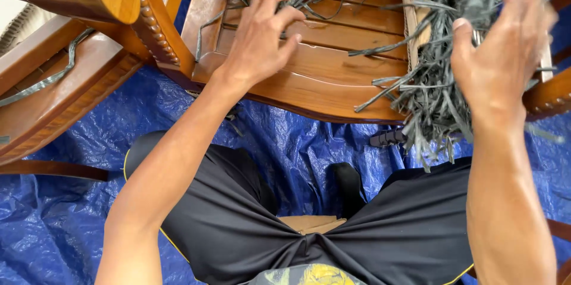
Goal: Organizing and tying bundles of synthetic weaving strips on a wooden chair.
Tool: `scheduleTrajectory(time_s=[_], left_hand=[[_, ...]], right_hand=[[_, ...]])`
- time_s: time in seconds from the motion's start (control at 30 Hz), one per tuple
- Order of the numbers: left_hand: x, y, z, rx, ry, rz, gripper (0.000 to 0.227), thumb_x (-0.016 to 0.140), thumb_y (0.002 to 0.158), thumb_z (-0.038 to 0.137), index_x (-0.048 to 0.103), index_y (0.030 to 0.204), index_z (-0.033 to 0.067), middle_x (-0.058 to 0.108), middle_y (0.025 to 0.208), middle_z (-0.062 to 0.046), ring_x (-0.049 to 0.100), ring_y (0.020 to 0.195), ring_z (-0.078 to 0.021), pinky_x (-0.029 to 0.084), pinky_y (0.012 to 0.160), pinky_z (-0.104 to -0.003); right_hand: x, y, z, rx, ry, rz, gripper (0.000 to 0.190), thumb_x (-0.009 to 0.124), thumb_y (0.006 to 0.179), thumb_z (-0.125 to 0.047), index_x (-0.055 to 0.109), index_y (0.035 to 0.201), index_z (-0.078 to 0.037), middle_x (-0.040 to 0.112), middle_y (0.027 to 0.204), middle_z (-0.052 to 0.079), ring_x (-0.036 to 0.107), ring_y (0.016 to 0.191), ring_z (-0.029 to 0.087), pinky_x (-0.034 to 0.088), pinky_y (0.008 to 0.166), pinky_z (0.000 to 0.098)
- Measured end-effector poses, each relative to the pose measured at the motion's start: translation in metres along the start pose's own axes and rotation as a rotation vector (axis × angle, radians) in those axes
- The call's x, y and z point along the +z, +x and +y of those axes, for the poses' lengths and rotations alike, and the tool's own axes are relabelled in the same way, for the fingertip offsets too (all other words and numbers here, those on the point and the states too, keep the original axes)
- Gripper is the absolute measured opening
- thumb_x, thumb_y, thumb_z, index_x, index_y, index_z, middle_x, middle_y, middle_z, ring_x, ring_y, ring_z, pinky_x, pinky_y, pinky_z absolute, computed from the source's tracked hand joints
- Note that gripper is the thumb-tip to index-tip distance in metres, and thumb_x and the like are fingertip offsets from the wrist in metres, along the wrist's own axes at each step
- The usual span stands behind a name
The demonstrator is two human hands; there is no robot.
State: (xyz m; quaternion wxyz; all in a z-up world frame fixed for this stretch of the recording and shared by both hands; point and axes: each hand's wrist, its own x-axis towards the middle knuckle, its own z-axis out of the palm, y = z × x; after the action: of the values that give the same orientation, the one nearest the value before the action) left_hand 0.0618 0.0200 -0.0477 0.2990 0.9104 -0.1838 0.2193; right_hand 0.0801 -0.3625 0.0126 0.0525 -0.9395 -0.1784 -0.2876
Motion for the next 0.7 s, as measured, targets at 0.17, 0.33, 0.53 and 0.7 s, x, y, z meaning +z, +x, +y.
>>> scheduleTrajectory(time_s=[0.17,0.33,0.53,0.7], left_hand=[[0.022,0.018,-0.016,0.041,0.167,0.017,0.028,0.083,0.086,0.021,0.071,0.108,0.0079,0.044,0.149,-0.026,0.033,0.144,-0.0450,0.024,0.119,-0.057],[0.004,0.013,-0.037,-0.131,0.153,0.234,0.057,0.083,0.093,0.026,0.053,0.137,0.0064,0.039,0.155,-0.023,0.034,0.148,-0.0433,0.025,0.123,-0.055],[0.019,0.004,-0.086,-0.316,-0.100,0.250,0.076,0.072,0.103,0.035,0.030,0.155,-0.0010,0.034,0.157,-0.031,0.035,0.146,-0.0483,0.029,0.123,-0.053],[0.023,0.003,-0.070,-0.293,-0.223,0.220,0.070,0.063,0.110,0.037,0.031,0.155,-0.0068,0.036,0.157,-0.035,0.035,0.148,-0.0488,0.030,0.124,-0.052]], right_hand=[[-0.009,0.047,-0.096,-0.048,0.359,0.045,0.034,0.070,0.097,-0.008,0.060,0.129,0.000,0.066,0.128,0.021,0.064,0.120,0.035,0.052,0.104,0.0456],[0.137,0.108,-0.109,0.051,0.561,-0.172,0.048,0.069,0.106,-0.034,0.057,0.139,0.000,0.059,0.137,0.026,0.057,0.125,0.044,0.048,0.103,0.0537],[0.161,0.089,-0.158,-0.136,0.227,-0.245,0.065,0.052,0.109,-0.054,0.058,0.128,0.007,0.052,0.133,0.037,0.051,0.121,0.059,0.047,0.090,0.0650],[0.061,0.114,-0.198,-0.059,0.198,-0.751,0.061,0.042,0.105,-0.060,0.067,0.111,-0.005,0.066,0.117,0.022,0.068,0.101,0.043,0.055,0.080,0.0577]])
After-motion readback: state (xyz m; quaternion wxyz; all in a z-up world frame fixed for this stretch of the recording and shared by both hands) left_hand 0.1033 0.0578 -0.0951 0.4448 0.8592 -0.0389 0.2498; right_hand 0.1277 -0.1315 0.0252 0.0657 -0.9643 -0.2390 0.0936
